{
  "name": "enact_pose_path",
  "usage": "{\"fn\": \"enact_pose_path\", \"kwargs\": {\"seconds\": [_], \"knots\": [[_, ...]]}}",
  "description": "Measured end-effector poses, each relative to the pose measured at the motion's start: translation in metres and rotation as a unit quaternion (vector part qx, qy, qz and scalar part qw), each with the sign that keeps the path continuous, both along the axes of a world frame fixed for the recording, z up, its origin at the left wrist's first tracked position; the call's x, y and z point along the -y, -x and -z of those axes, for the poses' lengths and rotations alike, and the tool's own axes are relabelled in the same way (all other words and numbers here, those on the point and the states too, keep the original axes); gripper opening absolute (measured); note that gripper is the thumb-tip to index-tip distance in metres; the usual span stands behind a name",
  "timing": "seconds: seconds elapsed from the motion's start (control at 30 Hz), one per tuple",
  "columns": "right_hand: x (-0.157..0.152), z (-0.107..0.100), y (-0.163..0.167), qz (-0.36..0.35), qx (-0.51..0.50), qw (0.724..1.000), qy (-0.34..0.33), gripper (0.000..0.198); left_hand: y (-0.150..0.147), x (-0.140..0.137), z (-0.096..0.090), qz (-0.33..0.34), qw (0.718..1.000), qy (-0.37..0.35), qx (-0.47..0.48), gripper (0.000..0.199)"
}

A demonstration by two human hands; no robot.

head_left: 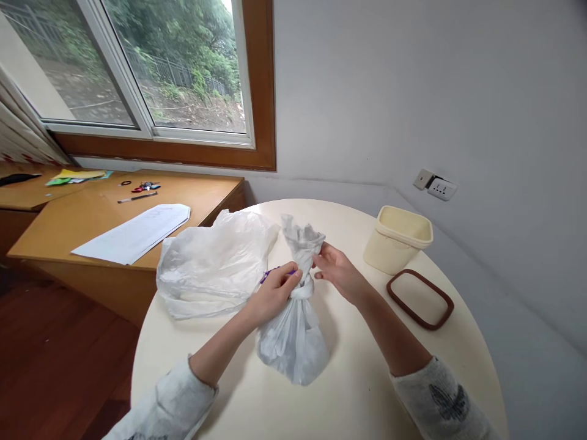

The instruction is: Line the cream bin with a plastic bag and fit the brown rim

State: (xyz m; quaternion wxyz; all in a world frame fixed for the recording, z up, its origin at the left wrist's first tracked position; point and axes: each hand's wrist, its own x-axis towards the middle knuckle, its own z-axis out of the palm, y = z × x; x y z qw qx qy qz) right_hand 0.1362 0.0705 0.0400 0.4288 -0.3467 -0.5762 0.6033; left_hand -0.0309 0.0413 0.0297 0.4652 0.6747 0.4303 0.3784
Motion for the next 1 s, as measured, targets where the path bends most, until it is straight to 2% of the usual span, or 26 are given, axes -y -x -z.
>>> {"fn": "enact_pose_path", "kwargs": {"seconds": [0.13,0.23,0.37,0.5,0.6,0.67,0.7,0.73,0.83,1.0], "knots": [[0.004,0.006,0.005,-0.066,0.041,0.997,0.009,0.038,-0.001,0.0,-0.001,0.02,1.0,-0.016,-0.016,0.037],[0.005,0.007,0.006,-0.045,0.014,0.998,0.035,0.032,0.006,-0.003,0.002,0.026,0.999,0.009,-0.024,0.039],[0.0,-0.006,-0.006,0.042,0.057,0.997,0.033,0.027,0.024,-0.014,0.014,-0.002,0.998,0.05,0.027,0.038],[-0.021,-0.035,-0.022,0.167,0.148,0.975,-0.012,0.032,0.034,-0.021,0.03,-0.101,0.989,0.073,0.082,0.041],[-0.055,-0.055,-0.029,0.248,0.154,0.953,-0.082,0.031,0.034,-0.02,0.037,-0.157,0.987,0.016,0.013,0.036],[-0.084,-0.063,-0.034,0.29,0.178,0.932,-0.12,0.031,0.031,-0.017,0.04,-0.154,0.986,-0.036,-0.049,0.033],[-0.099,-0.064,-0.036,0.324,0.212,0.913,-0.128,0.031,0.03,-0.015,0.041,-0.143,0.985,-0.055,-0.078,0.032],[-0.113,-0.064,-0.038,0.348,0.264,0.89,-0.131,0.032,0.029,-0.013,0.042,-0.128,0.984,-0.068,-0.106,0.032],[-0.149,-0.056,-0.044,0.377,0.335,0.854,-0.129,0.03,0.026,-0.009,0.047,-0.088,0.975,-0.086,-0.185,0.033],[-0.175,-0.016,-0.043,0.341,0.44,0.82,-0.13,0.019,0.023,-0.008,0.055,-0.063,0.953,-0.112,-0.274,0.033]]}}
